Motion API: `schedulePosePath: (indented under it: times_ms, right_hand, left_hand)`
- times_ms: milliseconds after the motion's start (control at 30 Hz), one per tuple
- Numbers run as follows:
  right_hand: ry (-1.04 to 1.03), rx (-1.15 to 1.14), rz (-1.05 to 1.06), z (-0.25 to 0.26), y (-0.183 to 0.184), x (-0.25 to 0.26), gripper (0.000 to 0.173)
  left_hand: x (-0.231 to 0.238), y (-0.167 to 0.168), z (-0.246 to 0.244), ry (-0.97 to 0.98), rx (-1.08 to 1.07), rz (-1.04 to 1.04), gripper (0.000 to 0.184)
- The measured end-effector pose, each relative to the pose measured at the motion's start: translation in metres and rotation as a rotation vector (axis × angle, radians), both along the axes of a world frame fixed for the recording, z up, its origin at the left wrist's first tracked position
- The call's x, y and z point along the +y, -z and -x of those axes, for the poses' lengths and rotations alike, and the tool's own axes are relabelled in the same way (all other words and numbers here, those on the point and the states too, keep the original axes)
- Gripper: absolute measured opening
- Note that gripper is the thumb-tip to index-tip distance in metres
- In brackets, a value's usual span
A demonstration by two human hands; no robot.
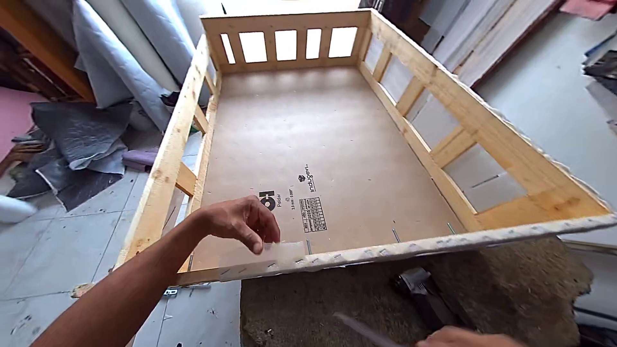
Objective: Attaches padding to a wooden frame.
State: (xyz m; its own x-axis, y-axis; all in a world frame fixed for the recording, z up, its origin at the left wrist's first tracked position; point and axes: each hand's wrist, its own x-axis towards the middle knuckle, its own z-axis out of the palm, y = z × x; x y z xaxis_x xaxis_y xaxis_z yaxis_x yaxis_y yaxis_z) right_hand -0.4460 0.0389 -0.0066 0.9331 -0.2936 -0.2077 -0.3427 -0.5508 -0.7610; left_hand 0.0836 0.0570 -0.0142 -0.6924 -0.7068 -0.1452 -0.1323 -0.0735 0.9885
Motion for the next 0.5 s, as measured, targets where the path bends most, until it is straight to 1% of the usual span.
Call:
schedulePosePath:
  times_ms: [67,133,200,267,333,400,500]
  right_hand:
    - [-0.041,-0.159,0.1,-0.018,-0.043,-0.049,0.051]
    - [-0.128,-0.182,0.223,-0.053,-0.061,-0.093,0.057]
    - [-0.218,-0.138,0.269,-0.092,-0.058,-0.122,0.057]
    - [-0.326,-0.07,0.179,-0.127,-0.047,-0.138,0.055]
    - [-0.434,-0.029,0.079,-0.158,-0.036,-0.141,0.054]
    - [-0.513,-0.08,0.023,-0.182,-0.022,-0.139,0.051]
    - [-0.531,-0.191,-0.005,-0.202,-0.01,-0.134,0.039]
  left_hand:
    - [0.006,-0.007,0.008,-0.02,-0.038,0.01,0.026]
    - [0.009,-0.01,0.01,-0.044,-0.076,0.019,0.016]
    - [0.007,-0.008,0.006,-0.047,-0.086,0.009,0.012]
    - [0.006,-0.005,0.002,-0.029,-0.091,-0.005,0.011]
    - [0.006,-0.003,0.0,-0.022,-0.105,0.019,0.013]
    - [0.006,-0.004,0.001,-0.028,-0.099,0.049,0.01]
    - [0.004,-0.006,0.001,-0.016,-0.072,0.079,0.006]
